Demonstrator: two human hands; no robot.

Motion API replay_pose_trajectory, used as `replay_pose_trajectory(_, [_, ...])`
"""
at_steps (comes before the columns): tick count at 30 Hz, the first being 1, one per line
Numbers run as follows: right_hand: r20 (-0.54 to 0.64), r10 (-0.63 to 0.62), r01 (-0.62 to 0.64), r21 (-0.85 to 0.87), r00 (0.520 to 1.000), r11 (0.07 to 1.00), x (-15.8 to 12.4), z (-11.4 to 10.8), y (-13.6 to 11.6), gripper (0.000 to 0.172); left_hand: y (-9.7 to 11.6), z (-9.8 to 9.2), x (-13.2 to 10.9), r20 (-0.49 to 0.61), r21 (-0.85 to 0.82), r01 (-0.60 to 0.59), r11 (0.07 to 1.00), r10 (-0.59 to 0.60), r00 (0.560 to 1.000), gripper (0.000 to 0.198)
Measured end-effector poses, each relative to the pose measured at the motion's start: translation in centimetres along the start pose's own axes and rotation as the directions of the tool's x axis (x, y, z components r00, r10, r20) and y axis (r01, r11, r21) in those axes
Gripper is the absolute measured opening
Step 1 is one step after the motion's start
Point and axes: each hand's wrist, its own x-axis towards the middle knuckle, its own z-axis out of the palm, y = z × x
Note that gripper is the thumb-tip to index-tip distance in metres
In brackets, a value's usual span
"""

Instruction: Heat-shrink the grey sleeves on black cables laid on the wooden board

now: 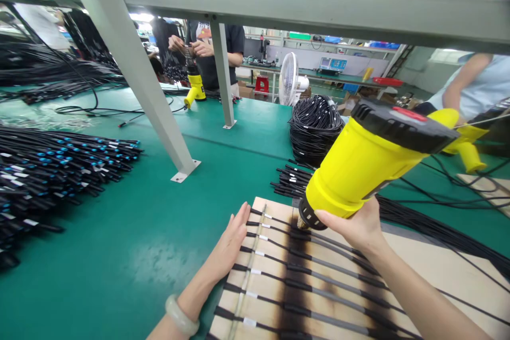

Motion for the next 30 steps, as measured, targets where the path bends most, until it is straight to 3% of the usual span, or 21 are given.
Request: replay_pose_trajectory(30, [0.081, -0.089, 0.087, 0.021, 0.993, 0.996, 0.85, 0.93, -0.16, 0.04, -0.11, 0.03, -0.02, 0.011, 0.006, -0.007, 1.0, 0.007, 1.0, 0.065])
